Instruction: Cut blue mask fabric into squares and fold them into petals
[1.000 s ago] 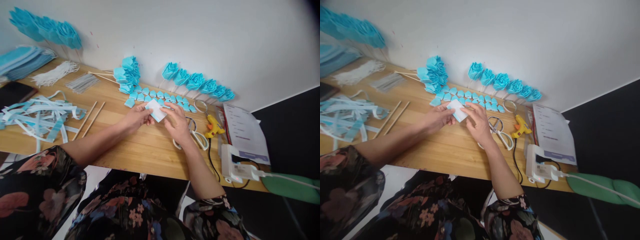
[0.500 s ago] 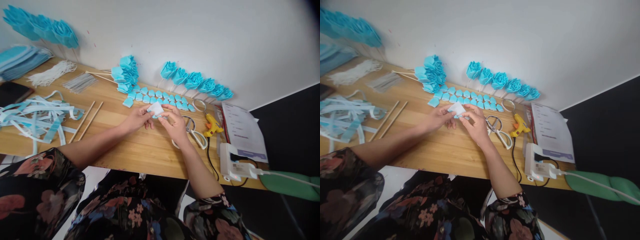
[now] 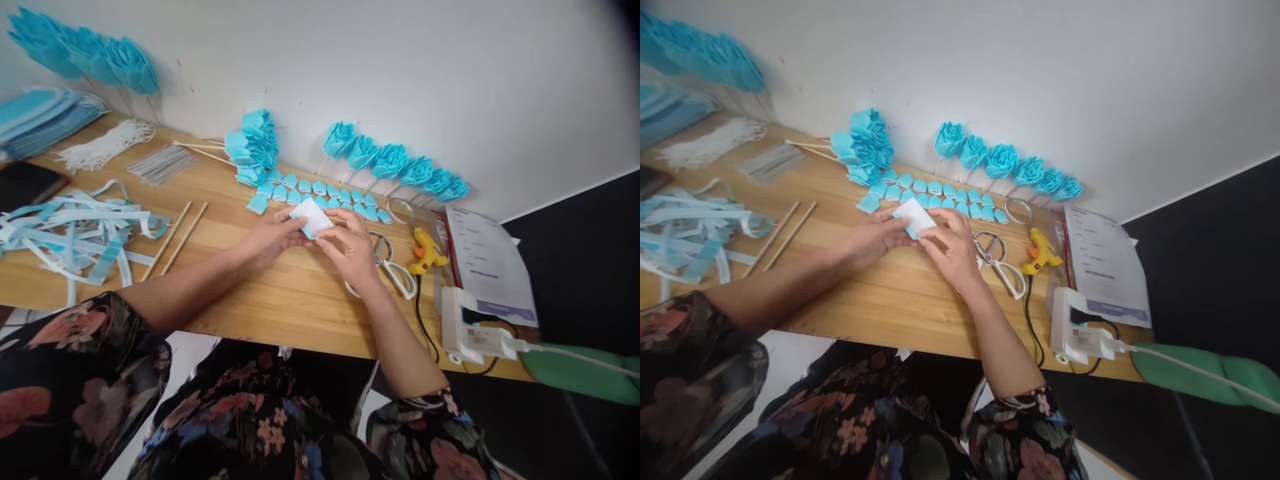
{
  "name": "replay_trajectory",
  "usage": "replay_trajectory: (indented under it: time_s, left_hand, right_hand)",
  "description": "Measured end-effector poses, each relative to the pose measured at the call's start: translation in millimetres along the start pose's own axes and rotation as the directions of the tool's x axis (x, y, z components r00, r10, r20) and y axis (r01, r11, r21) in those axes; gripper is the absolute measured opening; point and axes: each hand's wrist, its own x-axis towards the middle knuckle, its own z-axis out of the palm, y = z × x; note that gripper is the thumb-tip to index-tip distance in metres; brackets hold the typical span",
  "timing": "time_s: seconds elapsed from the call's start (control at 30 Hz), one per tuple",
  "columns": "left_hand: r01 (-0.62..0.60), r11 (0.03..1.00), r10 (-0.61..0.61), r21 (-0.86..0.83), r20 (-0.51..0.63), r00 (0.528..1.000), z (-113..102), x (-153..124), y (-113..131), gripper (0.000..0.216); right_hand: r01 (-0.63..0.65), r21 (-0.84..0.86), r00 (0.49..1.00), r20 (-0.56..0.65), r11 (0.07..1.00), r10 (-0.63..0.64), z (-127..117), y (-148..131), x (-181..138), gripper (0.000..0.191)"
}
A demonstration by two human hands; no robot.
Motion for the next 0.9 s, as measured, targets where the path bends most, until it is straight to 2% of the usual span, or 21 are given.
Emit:
replay_trajectory:
  time_s: [0.17, 0.33, 0.43, 0.53, 0.7, 0.8, 0.9]
  left_hand:
    - [-0.017, 1.000, 0.017, 0.015, -0.003, 1.000, 0.1, -0.7, 0.7, 0.028]
    - [-0.072, 0.980, 0.076, 0.186, -0.016, 0.997, -1.6, -0.4, -0.9, 0.033]
    - [-0.096, 0.952, 0.090, 0.291, 0.033, 0.995, -2.6, -0.4, -0.9, 0.035]
    - [-0.096, 0.932, 0.072, 0.349, 0.080, 0.994, -3.1, -1.1, 0.4, 0.041]
    - [-0.108, 0.922, 0.067, 0.372, 0.121, 0.990, -4.8, -0.3, 0.0, 0.053]
    - [-0.107, 0.924, 0.067, 0.366, 0.120, 0.991, -6.8, 1.6, -3.2, 0.057]
    - [-0.101, 0.928, 0.058, 0.359, 0.127, 0.990, -8.1, 2.8, -5.5, 0.059]
  right_hand:
    - [0.013, -0.014, 1.000, -0.017, 1.000, -0.013, 0.4, -0.7, 0.2, 0.008]
    - [-0.058, 0.027, 0.998, -0.016, 0.998, 0.058, 1.1, -2.9, -0.2, 0.005]
    - [-0.139, 0.095, 0.990, -0.025, 0.986, 0.142, 1.7, -4.4, -0.2, 0.003]
    - [-0.244, 0.206, 0.968, -0.013, 0.948, 0.252, 2.7, -5.2, -0.1, 0.003]
    - [-0.420, 0.342, 0.902, 0.056, 0.841, 0.428, 4.5, -4.1, -0.2, 0.009]
    - [-0.489, 0.361, 0.865, 0.087, 0.794, 0.493, 4.7, -3.3, -0.4, 0.011]
    - [-0.511, 0.375, 0.851, 0.095, 0.773, 0.516, 5.2, -3.4, -0.4, 0.013]
